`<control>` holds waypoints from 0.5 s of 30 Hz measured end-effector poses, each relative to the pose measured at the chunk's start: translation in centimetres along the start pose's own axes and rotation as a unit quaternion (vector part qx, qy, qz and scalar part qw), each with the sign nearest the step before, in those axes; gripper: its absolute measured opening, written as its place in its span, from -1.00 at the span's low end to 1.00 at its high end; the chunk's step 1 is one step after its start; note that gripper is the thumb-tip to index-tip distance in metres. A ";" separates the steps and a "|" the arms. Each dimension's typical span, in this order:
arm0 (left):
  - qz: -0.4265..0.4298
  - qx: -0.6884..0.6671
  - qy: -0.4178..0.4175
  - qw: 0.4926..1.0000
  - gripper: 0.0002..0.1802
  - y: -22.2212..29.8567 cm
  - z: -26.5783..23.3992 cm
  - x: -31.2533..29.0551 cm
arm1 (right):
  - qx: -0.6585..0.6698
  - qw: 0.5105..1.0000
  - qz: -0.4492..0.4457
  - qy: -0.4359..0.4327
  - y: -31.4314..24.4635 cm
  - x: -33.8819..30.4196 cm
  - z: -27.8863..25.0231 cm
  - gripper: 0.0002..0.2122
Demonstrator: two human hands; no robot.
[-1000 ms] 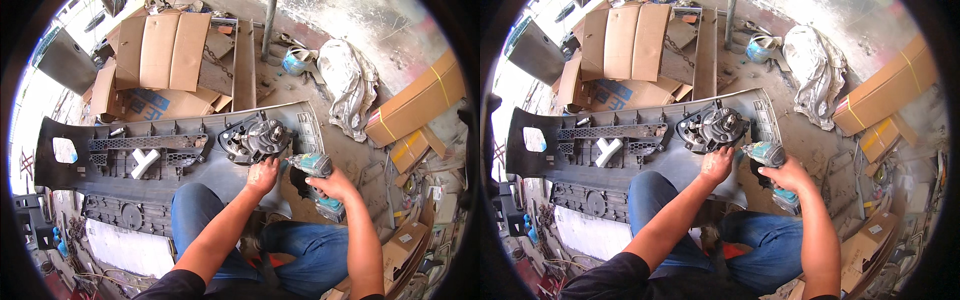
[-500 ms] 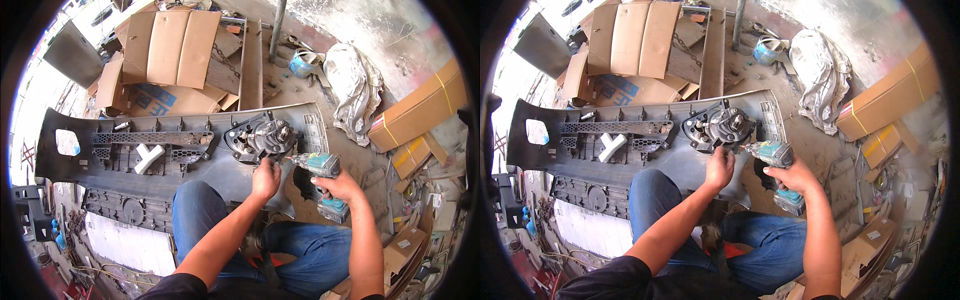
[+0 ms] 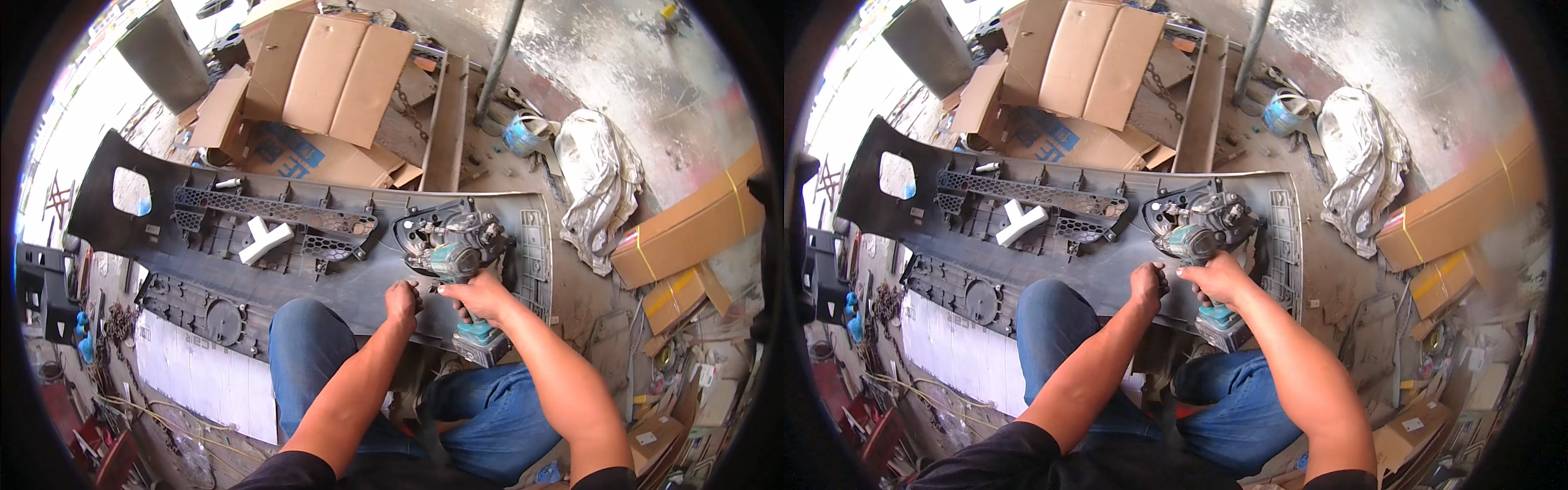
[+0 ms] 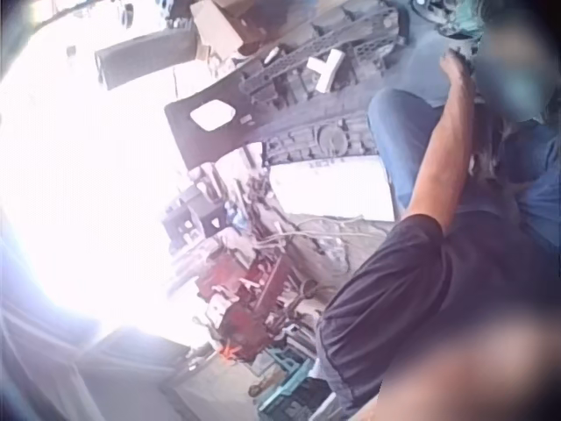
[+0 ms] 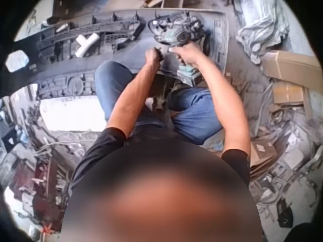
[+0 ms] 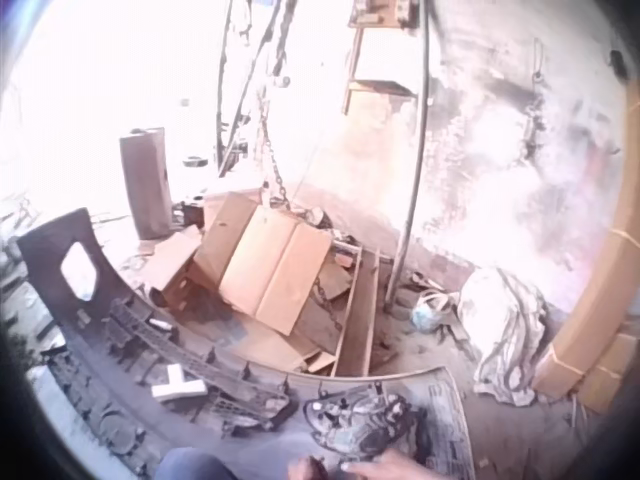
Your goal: The person sits on the ground and uses a cordless drill and pliers to attach headlight housings and other components to a car bumper. They reposition the bumper and continue fastening parts in a cluttered workshop area.
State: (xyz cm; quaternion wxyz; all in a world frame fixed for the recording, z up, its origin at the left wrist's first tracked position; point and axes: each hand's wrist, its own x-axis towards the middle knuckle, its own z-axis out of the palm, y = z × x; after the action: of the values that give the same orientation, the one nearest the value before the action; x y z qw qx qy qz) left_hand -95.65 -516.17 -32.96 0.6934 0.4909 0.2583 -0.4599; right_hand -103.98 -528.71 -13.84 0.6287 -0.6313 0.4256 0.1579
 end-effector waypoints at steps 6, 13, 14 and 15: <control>0.070 0.078 0.024 0.994 -0.62 -0.8 -0.5 0.7 | -0.102 0.994 0.030 0.023 0.2 3.2 1.0 -0.80; 0.066 0.010 0.007 0.998 -0.56 0.7 0.4 1.6 | -0.104 0.993 0.040 0.027 0.4 3.5 1.3 -0.79; 0.058 -0.011 -0.012 0.998 -0.55 1.0 0.5 1.7 | -0.103 0.993 0.040 0.030 0.4 3.4 1.3 -0.78; 0.042 -0.018 -0.008 0.999 -0.52 1.1 0.6 1.9 | -0.102 0.994 0.038 0.032 0.3 3.5 1.4 -0.78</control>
State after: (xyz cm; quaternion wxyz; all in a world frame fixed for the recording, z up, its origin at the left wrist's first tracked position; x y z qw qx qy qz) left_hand -93.87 -517.35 -33.74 0.7232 0.4848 0.2397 -0.4294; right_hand -101.73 -528.53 -16.83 0.5404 -0.6804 0.4511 0.2038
